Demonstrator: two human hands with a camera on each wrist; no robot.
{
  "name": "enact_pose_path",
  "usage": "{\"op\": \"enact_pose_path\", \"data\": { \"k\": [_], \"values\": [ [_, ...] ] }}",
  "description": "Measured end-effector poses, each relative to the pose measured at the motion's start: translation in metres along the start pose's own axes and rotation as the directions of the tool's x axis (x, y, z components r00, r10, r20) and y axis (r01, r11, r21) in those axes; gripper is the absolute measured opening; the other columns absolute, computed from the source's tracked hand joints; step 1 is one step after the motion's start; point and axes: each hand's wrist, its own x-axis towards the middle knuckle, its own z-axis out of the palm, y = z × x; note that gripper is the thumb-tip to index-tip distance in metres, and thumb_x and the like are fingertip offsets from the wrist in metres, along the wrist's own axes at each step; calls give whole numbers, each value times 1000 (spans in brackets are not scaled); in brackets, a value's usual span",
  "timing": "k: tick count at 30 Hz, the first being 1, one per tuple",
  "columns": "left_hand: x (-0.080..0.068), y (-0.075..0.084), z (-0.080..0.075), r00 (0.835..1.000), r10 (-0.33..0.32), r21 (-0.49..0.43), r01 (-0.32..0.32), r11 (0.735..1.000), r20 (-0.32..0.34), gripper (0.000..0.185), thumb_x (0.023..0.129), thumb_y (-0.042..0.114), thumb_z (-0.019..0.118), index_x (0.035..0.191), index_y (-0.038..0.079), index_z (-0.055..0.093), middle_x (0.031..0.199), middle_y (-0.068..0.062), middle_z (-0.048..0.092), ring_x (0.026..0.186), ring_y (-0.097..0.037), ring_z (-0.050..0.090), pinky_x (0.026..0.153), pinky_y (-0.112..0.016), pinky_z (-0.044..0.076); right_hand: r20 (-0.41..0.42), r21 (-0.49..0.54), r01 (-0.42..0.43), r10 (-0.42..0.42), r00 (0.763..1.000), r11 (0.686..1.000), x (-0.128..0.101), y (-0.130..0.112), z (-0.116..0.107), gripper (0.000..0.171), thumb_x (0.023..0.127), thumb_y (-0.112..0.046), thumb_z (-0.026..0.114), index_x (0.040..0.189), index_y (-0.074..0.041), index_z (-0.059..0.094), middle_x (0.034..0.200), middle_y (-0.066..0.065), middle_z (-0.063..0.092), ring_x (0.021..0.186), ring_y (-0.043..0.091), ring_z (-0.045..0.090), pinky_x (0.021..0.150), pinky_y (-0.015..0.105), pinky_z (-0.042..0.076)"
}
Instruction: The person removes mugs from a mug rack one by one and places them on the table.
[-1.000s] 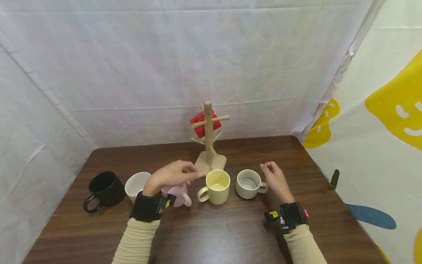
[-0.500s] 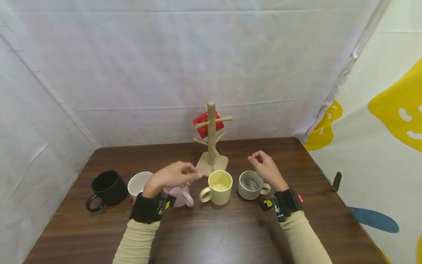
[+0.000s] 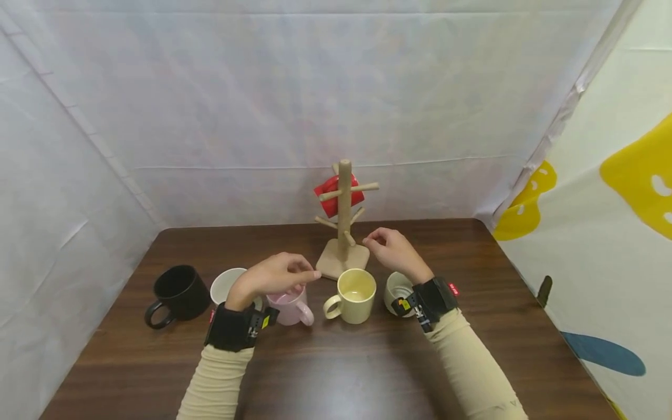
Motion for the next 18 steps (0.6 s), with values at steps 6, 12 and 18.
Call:
{"op": "enact_pose_path", "data": {
  "k": [6,12,18],
  "values": [
    [-4,-3,-2,1000,-20,-25,20,1000,2,41,94,46,63,109,9,69,95,-4,70,79,-17,69,68,-30,52,51,-44,-12,14,999,999,10,-12,7,28,100,-24,56,110,0,68,99,17,68,83,21,58,70,31,47],
    [-6,-1,-4,999,-19,37,21,999,-38,42,93,49,63,109,10,71,103,-3,70,90,-16,64,78,-33,52,31,-105,0,4,1000,995,16,-14,11,28,99,-21,58,107,2,70,95,14,71,85,22,62,74,33,49],
    [-5,-1,-3,999,-40,9,40,999,-19,45,94,48,62,111,8,69,95,-5,69,78,-21,67,67,-31,52,-23,-140,-37,34,999,989,18,-17,17,27,97,-21,61,103,3,72,88,11,72,79,21,64,70,34,52]
  ]
}}
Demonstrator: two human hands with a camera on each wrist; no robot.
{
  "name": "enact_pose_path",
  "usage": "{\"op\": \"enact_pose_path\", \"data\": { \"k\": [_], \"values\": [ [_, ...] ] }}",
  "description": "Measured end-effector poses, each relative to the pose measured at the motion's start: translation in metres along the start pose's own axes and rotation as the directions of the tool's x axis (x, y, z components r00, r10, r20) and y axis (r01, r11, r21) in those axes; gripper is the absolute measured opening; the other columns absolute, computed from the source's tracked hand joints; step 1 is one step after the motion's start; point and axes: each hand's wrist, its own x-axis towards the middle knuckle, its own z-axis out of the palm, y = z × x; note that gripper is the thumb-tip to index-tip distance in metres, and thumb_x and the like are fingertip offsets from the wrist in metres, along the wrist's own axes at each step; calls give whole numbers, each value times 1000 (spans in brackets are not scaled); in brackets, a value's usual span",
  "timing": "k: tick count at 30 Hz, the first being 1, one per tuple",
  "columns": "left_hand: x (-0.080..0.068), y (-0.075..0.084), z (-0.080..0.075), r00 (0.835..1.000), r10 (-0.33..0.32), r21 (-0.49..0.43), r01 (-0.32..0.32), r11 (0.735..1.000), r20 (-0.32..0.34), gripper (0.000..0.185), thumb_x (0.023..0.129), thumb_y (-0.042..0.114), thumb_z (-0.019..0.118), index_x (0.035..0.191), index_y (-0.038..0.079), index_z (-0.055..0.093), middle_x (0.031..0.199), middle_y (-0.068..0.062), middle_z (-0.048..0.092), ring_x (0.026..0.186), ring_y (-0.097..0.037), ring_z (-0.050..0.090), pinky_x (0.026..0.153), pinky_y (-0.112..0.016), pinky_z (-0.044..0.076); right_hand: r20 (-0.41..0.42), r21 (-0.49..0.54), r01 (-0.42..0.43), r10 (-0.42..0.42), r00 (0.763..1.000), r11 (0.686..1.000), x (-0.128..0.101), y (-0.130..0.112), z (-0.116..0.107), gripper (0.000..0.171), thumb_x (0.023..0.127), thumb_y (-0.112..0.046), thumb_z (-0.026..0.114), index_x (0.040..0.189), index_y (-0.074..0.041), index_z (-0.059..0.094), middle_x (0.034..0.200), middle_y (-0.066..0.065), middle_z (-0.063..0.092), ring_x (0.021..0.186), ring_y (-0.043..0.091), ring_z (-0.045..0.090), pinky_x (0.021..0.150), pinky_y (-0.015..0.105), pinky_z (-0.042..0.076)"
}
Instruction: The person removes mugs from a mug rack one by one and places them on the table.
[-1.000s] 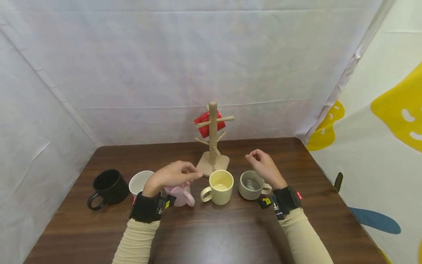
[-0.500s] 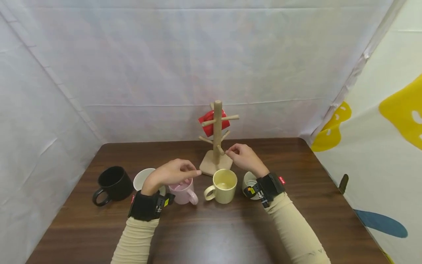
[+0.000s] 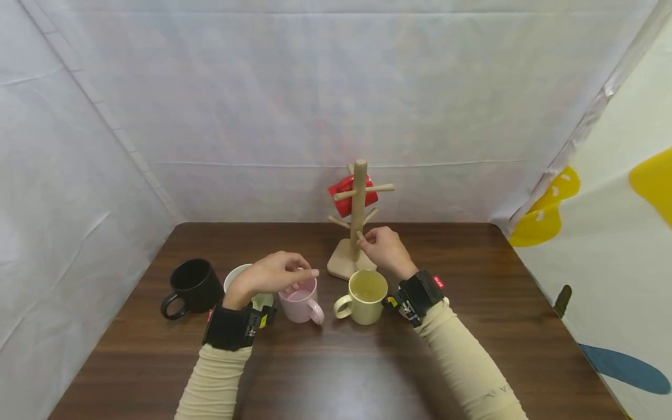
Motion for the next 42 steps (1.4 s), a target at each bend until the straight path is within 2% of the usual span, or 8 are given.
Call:
{"op": "enact_pose_path", "data": {
  "k": [7,12,17,24,28,32,38,42],
  "values": [
    [-1,0,1,1000,11,15,-11,1000,-2,43,94,49,62,109,10,70,99,-5,70,82,-17,66,71,-31,52,-4,13,4,-4,1000,1000,-4,-5,0,22,96,-18,62,94,1,73,79,9,69,70,18,60,64,29,48],
    [-1,-1,2,1000,22,39,-21,999,-12,42,93,49,62,108,11,71,105,-3,70,92,-15,63,79,-34,52,36,109,-39,36,999,993,-5,-8,2,23,97,-18,62,87,1,71,63,5,62,63,24,62,56,26,45],
    [-1,-2,3,999,30,32,-29,999,-14,42,93,49,63,107,10,71,103,-3,70,89,-15,63,76,-32,52,65,164,-70,60,996,984,-5,-10,1,23,97,-17,61,83,0,70,56,1,59,56,19,60,53,24,41],
    [0,-4,2,999,32,38,-31,999,-11,41,94,48,62,108,10,71,102,-2,70,90,-14,63,75,-32,52,79,150,-67,55,995,986,-6,-7,-4,23,98,-19,61,88,-1,72,57,5,62,55,15,59,59,26,43],
    [1,-4,1,999,28,34,-28,999,-17,39,94,46,63,108,11,71,101,-2,70,91,-15,63,77,-33,52,92,149,-49,35,995,988,-6,-3,-4,25,99,-21,60,85,-3,72,60,11,63,54,16,56,54,24,37],
    [4,-2,0,999,34,30,-33,999,-28,37,94,44,63,109,10,71,102,-3,71,93,-17,64,82,-36,52,101,145,-41,27,994,989,-5,1,-4,23,99,-20,60,91,-4,73,64,17,64,51,15,50,50,23,31],
    [9,3,-2,996,29,36,-26,999,-84,41,94,47,62,111,11,70,103,-4,70,96,-19,64,86,-41,52,111,151,-36,19,994,988,-5,8,-7,21,99,-18,59,101,-2,73,59,5,60,52,13,47,49,24,30],
    [13,8,-6,992,32,27,-29,999,-125,43,94,49,62,112,10,70,96,-4,71,89,-20,67,84,-40,52,101,145,-28,14,995,989,-5,12,-9,22,100,-17,57,105,-3,73,59,1,56,52,14,44,49,24,30]
  ]
}}
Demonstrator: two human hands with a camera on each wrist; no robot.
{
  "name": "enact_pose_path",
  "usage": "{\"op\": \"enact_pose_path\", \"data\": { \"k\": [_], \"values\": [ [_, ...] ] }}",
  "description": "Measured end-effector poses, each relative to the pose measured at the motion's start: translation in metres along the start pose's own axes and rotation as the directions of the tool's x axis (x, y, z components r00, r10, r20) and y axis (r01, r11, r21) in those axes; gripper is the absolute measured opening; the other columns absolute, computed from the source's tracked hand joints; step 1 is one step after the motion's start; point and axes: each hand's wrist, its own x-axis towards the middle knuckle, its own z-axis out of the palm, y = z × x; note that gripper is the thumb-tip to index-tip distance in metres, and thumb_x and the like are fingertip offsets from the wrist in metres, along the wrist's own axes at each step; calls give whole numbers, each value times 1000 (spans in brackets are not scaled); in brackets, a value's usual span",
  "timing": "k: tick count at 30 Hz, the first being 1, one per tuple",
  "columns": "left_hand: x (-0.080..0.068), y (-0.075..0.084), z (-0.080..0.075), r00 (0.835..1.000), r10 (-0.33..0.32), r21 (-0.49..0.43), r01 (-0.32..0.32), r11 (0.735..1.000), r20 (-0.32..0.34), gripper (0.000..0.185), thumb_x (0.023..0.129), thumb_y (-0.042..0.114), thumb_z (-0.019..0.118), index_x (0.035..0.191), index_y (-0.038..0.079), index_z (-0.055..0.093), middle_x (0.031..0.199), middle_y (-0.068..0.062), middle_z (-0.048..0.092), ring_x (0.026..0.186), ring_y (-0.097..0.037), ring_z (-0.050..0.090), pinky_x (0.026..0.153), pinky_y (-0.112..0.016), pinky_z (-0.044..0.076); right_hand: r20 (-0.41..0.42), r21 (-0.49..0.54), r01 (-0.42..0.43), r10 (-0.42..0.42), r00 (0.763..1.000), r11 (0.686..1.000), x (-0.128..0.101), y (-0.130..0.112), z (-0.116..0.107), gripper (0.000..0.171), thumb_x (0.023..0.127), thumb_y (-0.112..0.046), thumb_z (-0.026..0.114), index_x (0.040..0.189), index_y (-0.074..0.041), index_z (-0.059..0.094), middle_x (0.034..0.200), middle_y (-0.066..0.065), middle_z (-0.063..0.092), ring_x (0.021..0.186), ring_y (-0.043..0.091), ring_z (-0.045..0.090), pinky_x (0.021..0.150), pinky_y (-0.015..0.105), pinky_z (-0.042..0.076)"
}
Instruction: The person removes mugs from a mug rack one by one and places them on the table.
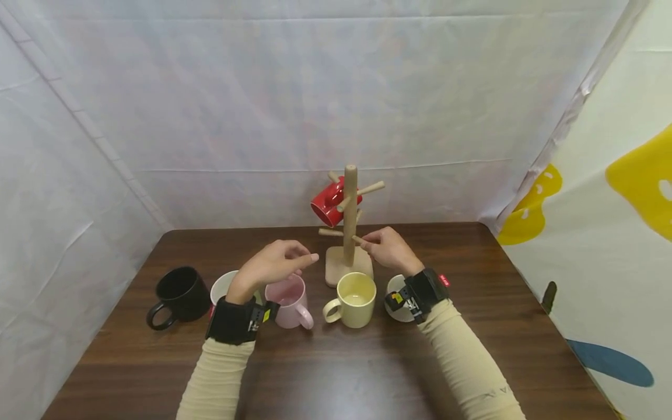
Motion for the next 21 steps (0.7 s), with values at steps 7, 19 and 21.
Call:
{"op": "enact_pose_path", "data": {
  "k": [7,19,21],
  "values": [
    [8,4,-4,999,-28,-58,26,998,-27,44,94,47,64,114,9,68,91,-5,71,79,-18,68,75,-35,53,-2,9,-1,1,1000,1000,0,5,-3,27,100,-16,57,116,1,70,59,1,54,51,11,45,47,24,32],
    [31,9,-17,990,-82,-90,72,993,-111,46,94,47,61,117,7,63,112,-12,69,102,-27,64,86,-42,51,-26,63,-43,45,999,997,1,7,0,29,101,-15,56,120,3,67,64,0,54,57,15,51,52,25,40],
    [35,9,-20,989,-101,-104,90,991,-106,49,94,49,61,121,7,62,118,-13,67,107,-29,62,89,-43,50,-33,51,-35,37,999,998,1,6,1,29,101,-15,56,120,3,68,66,0,54,59,16,51,53,25,41]
  ]
}}
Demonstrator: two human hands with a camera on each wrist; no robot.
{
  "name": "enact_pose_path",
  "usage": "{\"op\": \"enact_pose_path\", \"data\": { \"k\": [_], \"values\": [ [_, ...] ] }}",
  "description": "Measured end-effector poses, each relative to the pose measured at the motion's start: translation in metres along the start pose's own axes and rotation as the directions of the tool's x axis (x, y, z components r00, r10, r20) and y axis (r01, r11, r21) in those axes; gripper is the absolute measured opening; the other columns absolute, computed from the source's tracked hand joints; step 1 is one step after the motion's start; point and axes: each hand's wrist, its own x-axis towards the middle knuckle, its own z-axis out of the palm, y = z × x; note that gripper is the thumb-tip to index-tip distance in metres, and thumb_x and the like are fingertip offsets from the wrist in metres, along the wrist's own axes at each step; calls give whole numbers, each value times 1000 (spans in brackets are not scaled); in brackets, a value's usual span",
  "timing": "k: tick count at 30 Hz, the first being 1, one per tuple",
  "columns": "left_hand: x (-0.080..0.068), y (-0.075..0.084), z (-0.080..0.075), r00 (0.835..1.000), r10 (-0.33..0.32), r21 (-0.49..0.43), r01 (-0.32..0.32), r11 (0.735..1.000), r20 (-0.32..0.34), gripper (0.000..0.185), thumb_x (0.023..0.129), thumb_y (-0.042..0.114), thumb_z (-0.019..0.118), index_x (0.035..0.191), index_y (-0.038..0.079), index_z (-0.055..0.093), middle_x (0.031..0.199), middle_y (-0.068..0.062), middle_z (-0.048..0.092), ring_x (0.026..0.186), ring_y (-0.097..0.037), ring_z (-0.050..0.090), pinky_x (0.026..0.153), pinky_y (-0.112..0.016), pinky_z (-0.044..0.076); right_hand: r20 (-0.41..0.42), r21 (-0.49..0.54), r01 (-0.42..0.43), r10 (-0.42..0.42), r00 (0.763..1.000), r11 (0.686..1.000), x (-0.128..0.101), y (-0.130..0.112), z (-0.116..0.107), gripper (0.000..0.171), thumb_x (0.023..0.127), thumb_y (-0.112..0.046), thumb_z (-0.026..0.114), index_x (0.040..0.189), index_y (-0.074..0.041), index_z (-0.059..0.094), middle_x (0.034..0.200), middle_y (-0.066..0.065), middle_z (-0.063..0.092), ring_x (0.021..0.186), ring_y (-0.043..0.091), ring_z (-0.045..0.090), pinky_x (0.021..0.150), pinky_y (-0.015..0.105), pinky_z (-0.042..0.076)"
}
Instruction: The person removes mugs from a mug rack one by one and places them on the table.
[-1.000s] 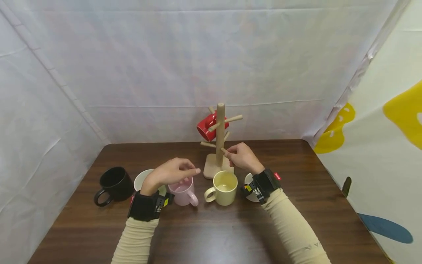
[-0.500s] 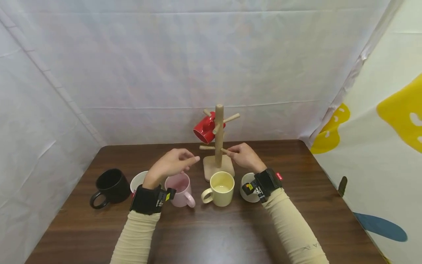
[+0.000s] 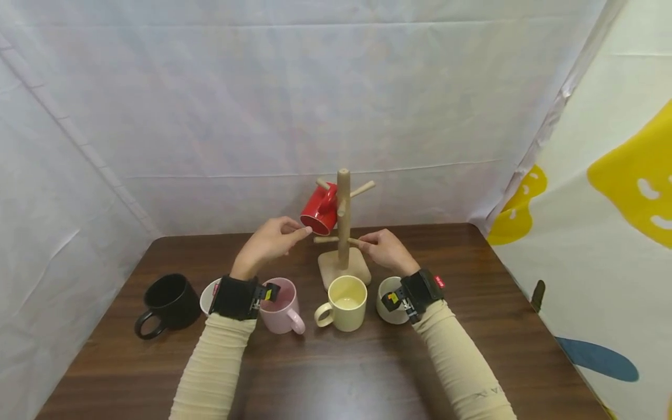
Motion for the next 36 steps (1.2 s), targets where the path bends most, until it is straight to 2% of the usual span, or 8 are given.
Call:
{"op": "enact_pose_path", "data": {
  "k": [7,12,16,21,26,28,36],
  "values": [
    [12,6,-6,999,-50,-14,50,999,-19,60,94,50,60,132,5,54,130,-16,61,115,-33,58,93,-48,48,-3,19,18,-18,1000,1000,0,-3,3,28,100,-14,57,119,3,69,67,1,54,55,13,47,51,25,38],
    [17,9,-3,998,-53,-22,52,998,-36,63,93,49,60,136,4,50,129,-16,60,114,-33,58,91,-47,49,-4,0,14,-14,1000,1000,-1,-3,3,29,100,-17,58,121,1,69,60,-2,48,49,9,41,46,25,34],
    [20,12,-3,996,-69,-38,67,997,-59,66,94,47,61,140,3,45,130,-18,57,110,-32,57,90,-45,48,-6,-3,5,-5,1000,1000,-1,-1,2,30,101,-17,57,122,1,68,61,1,49,48,9,40,45,24,32],
    [26,17,-2,994,-73,-41,70,997,-83,70,93,46,62,144,3,39,133,-19,55,113,-32,55,94,-45,46,-17,-7,8,-8,1000,1000,-2,0,1,30,100,-16,58,122,2,68,78,8,62,53,12,42,48,23,33],
    [33,21,2,996,-62,-78,57,995,-61,76,91,43,67,148,4,34,142,-19,50,123,-33,52,102,-49,44,-22,-34,20,-20,1000,999,-3,1,1,30,100,-17,59,121,2,68,107,20,71,77,21,59,62,25,43],
    [36,22,4,997,-60,-97,55,994,-44,80,89,41,68,150,5,30,144,-19,48,126,-34,51,104,-50,42,-26,-47,26,-27,999,999,-4,1,1,30,100,-17,59,120,2,69,113,19,70,89,21,62,69,25,46],
    [46,23,11,999,-29,-127,26,992,-22,91,85,36,75,154,5,24,143,-20,49,130,-35,49,109,-50,38,-20,-24,6,-7,1000,1000,-3,1,3,30,100,-16,58,121,3,68,107,16,71,76,17,58,60,24,44]
  ]
}}
